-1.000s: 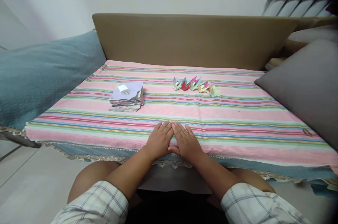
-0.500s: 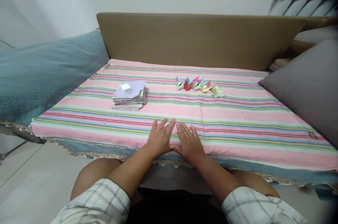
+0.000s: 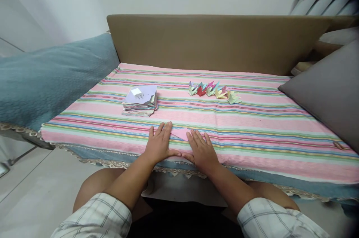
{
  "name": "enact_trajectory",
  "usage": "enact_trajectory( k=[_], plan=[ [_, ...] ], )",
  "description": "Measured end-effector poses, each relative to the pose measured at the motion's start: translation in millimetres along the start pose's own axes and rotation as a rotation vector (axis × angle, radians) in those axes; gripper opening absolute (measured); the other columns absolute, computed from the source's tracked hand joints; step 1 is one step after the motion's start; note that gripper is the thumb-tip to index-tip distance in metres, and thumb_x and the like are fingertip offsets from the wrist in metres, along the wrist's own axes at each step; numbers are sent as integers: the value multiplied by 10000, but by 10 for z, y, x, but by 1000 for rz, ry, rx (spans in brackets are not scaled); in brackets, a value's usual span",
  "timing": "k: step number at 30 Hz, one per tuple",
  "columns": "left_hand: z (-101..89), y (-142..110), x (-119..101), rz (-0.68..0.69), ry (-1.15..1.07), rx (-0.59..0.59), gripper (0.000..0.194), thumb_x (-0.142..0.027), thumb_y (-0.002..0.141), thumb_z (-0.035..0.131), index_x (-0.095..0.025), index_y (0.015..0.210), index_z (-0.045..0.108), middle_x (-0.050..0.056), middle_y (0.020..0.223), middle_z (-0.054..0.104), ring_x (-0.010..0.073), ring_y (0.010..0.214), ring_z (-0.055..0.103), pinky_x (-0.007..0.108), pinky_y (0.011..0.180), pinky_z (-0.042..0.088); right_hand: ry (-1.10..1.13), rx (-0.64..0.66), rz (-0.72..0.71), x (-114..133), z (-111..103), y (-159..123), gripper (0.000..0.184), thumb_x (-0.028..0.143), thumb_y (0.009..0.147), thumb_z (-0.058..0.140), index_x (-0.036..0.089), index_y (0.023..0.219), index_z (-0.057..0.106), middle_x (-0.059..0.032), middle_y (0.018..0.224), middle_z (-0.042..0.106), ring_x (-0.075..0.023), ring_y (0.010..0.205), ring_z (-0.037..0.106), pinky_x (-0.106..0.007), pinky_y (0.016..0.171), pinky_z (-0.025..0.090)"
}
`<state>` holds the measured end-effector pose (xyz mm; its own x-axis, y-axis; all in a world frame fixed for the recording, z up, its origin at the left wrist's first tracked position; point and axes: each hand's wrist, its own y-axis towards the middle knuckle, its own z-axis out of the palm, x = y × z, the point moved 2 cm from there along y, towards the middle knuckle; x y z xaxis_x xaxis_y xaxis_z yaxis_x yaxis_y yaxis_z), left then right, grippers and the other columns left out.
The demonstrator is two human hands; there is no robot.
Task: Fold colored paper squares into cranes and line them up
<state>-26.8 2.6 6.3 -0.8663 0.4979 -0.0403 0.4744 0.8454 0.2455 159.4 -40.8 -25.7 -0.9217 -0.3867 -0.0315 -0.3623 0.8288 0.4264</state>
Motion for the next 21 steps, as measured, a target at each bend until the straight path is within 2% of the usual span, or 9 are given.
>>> enact_trajectory(
  k=[2, 3, 5, 6, 11, 16, 21],
  plan=[
    [-45, -41, -54, 50, 30, -63, 927, -655, 721, 521, -132, 1429, 231, 187, 1473, 256, 372, 1378, 124, 606, 1070, 26, -8, 10, -9, 4, 5, -4, 708, 620, 851, 369, 155, 1385, 354, -196, 1411, 376, -313, 1295, 350, -516, 1052, 197],
    [-58, -61, -100, 120, 36, -78, 846, -615, 767, 492, -139, 1424, 251, 170, 1480, 248, 352, 1387, 103, 594, 1077, -2, -12, 14, -11, 5, 9, -5, 708, 630, 840, 381, 179, 1385, 358, -197, 1412, 374, -321, 1293, 349, -527, 1046, 199],
    [-51, -97, -194, 296, 16, -46, 648, -468, 870, 403, -167, 1425, 256, 110, 1477, 287, 272, 1395, 133, 527, 1109, -22, -17, 19, -13, 6, 17, -8, 711, 643, 822, 405, 211, 1384, 360, -199, 1416, 366, -331, 1295, 345, -542, 1038, 201],
    [-37, -108, -223, 339, 3, -20, 610, -424, 883, 387, -174, 1425, 258, 91, 1472, 304, 253, 1392, 154, 508, 1117, -24, -19, 21, -14, 6, 20, -8, 712, 643, 816, 418, 218, 1384, 359, -198, 1420, 358, -333, 1298, 338, -544, 1037, 201],
    [52, -100, -201, 332, -46, 66, 675, -434, 835, 460, -144, 1416, 275, 99, 1470, 306, 266, 1367, 232, 477, 1126, 68, -13, 23, -34, -13, 10, -12, 689, 602, 828, 446, 209, 1386, 353, -183, 1435, 341, -317, 1316, 311, -523, 1047, 201],
    [61, -86, -167, 316, -71, 78, 677, -414, 813, 503, -160, 1407, 297, 100, 1463, 321, 265, 1361, 250, 467, 1119, 124, -1, 29, -17, -103, -25, -82, 598, 529, 872, 419, 173, 1352, 410, -140, 1426, 375, -290, 1302, 338, -482, 1052, 212],
    [51, -86, -181, 309, -67, 74, 658, -419, 819, 494, -156, 1396, 318, 90, 1462, 326, 263, 1358, 255, 459, 1117, 135, -8, 30, 24, -196, -69, -176, 599, 533, 882, 394, 136, 1329, 439, -125, 1398, 423, -280, 1288, 360, -460, 1046, 238]
  ],
)
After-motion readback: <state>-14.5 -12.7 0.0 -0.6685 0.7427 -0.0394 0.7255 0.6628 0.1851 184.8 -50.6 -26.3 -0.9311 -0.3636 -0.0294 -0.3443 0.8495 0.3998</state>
